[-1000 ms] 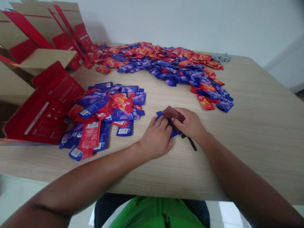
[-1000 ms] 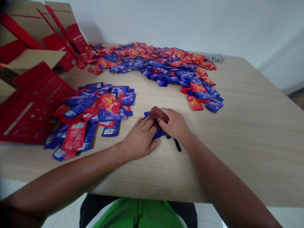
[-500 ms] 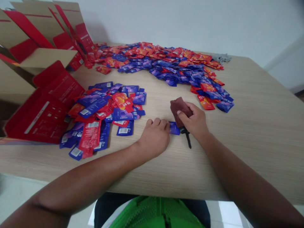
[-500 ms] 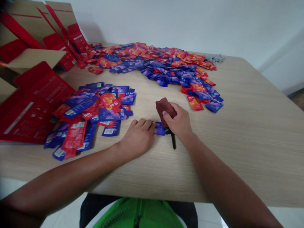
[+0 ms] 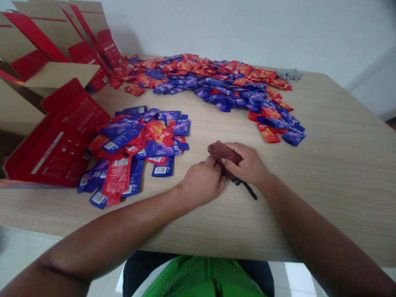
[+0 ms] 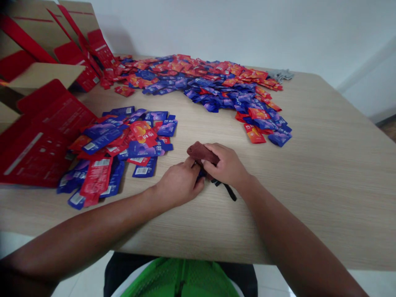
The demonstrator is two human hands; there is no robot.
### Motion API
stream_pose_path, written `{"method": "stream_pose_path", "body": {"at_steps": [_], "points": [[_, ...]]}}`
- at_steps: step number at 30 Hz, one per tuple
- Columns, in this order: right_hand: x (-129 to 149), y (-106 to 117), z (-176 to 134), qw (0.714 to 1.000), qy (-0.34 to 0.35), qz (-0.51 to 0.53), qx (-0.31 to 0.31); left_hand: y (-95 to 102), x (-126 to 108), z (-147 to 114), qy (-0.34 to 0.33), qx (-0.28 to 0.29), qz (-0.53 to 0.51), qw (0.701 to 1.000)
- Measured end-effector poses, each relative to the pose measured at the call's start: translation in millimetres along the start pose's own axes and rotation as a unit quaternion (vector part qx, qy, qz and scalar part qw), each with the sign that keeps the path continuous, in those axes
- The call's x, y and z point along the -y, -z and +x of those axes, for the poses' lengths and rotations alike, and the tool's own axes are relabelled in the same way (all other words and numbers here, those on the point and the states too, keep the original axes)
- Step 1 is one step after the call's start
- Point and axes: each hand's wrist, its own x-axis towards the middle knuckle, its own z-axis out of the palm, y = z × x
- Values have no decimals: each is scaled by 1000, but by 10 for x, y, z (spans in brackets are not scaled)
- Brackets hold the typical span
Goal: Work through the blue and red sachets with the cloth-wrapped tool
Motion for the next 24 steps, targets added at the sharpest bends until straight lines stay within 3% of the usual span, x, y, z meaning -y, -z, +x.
{"method": "stream_pose_path", "body": {"at_steps": [15,24], "points": [[-128,-57,65,993,-49,-107,-24,8,-30,9,2,13,13,1000],[-74,-57,29,997,47,-54,23,-8,-29,16,3,26,-3,1000]]}}
